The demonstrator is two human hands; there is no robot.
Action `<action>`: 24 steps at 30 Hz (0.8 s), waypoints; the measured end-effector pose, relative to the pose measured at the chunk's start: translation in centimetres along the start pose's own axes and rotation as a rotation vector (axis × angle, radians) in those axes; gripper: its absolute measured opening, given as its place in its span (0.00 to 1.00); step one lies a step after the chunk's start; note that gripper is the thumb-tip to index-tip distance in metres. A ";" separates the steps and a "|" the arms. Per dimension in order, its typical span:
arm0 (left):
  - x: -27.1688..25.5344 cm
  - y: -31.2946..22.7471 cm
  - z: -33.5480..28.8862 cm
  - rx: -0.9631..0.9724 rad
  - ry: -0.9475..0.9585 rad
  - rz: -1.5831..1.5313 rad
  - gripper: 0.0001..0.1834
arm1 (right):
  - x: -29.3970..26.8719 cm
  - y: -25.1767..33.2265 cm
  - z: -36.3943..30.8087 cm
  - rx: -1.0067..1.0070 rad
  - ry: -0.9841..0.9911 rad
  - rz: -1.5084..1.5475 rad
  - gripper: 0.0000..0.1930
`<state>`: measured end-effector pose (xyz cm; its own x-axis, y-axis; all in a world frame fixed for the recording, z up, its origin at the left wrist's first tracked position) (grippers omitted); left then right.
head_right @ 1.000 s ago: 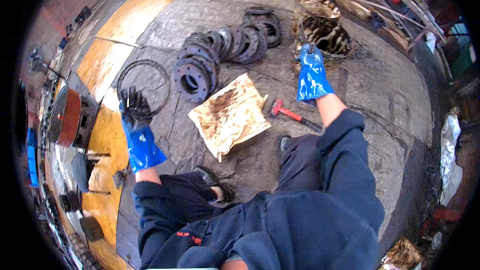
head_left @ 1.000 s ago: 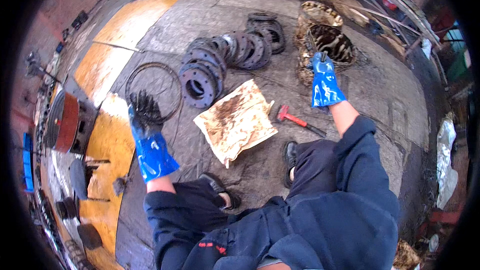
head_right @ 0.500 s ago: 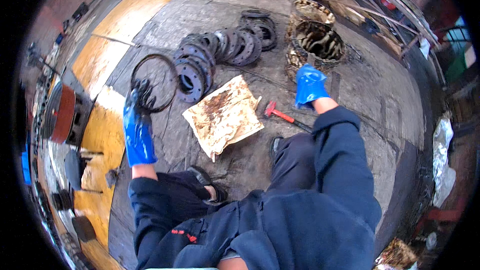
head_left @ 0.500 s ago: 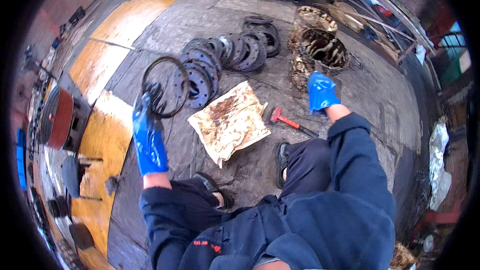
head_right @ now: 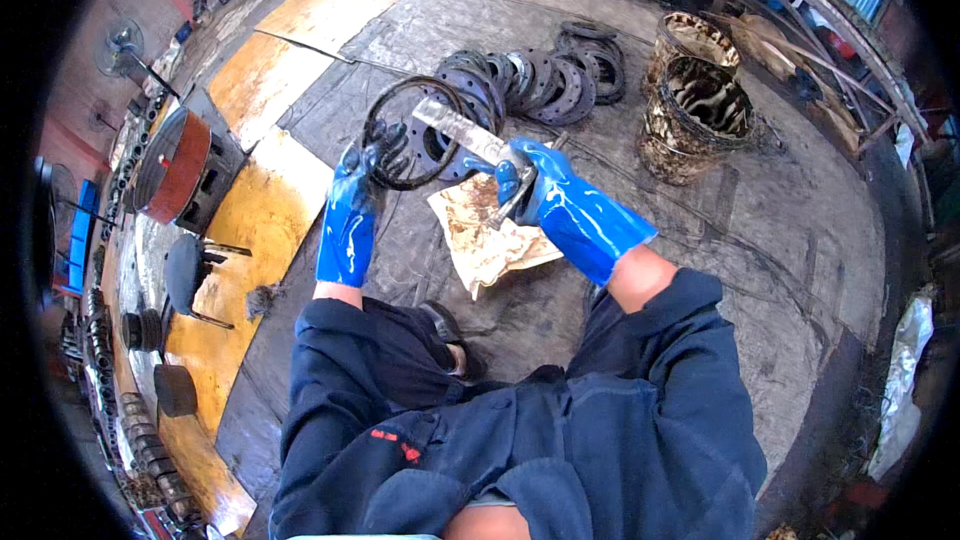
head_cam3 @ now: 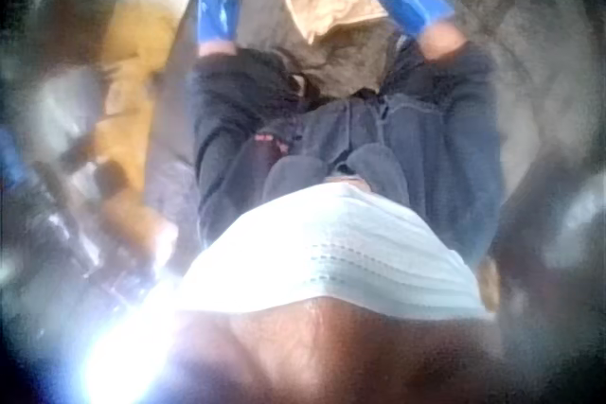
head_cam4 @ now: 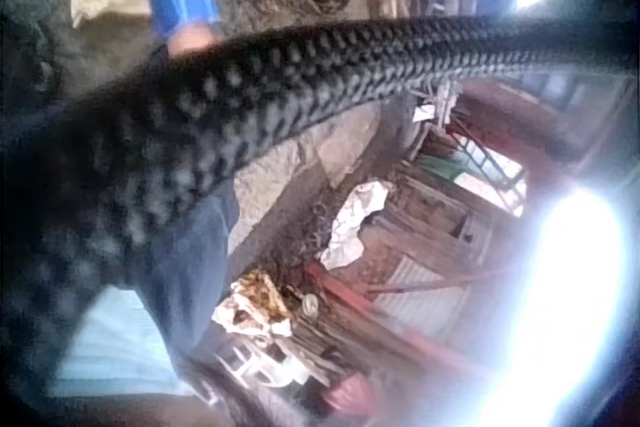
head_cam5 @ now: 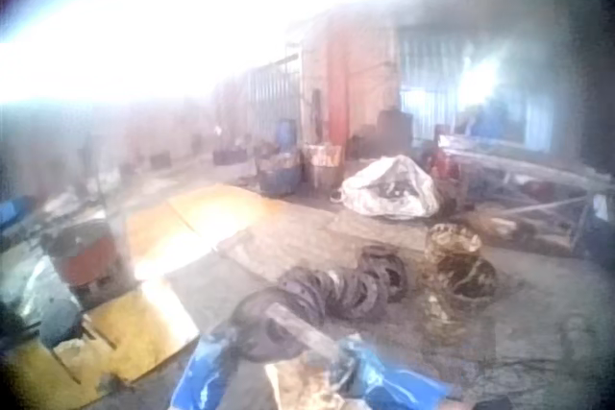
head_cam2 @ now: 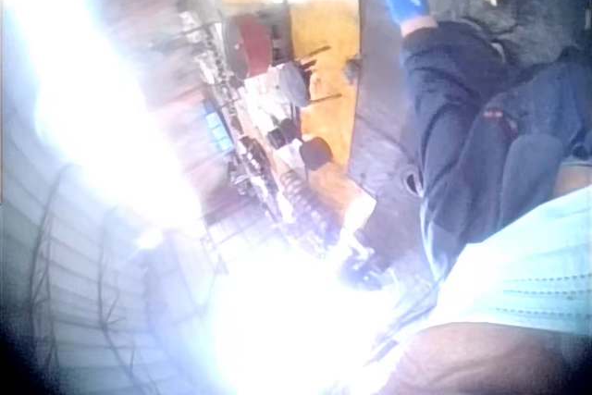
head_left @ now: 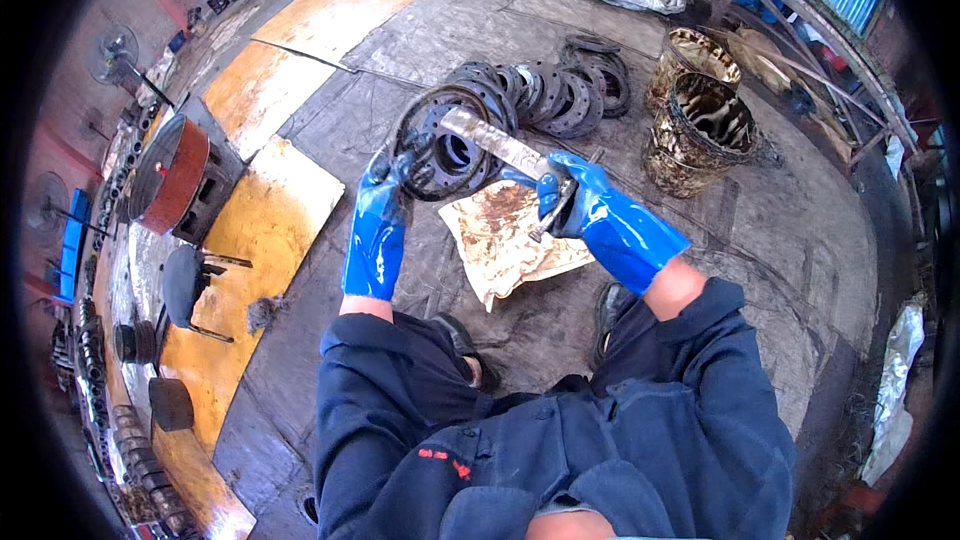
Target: The person cleans a metal ring using a metal tool and a hammer to remove debris, while wearing blue gloves on a fabrication floor.
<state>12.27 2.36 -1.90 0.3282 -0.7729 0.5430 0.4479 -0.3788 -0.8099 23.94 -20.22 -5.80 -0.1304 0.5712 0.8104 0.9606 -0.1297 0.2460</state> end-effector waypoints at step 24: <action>0.4 8.4 0.4 -0.739 -0.028 1.102 0.19 | -0.3 1.6 -1.2 -0.036 0.215 -0.971 0.19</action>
<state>16.45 -0.92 -8.41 0.2468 -0.8451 -0.4743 -0.6136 0.2426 -0.7515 25.26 -21.55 -5.01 -0.9014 0.2841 0.3267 0.4055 0.2898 0.8669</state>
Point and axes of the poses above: each hand's wrist, its own z-axis towards the middle knuckle, its own x-axis out of the palm, y = z × x, the point moved 10 cm from there along z, towards the middle knuckle, and after that the axes turned 7 degrees about y, right-handed, at the moved point
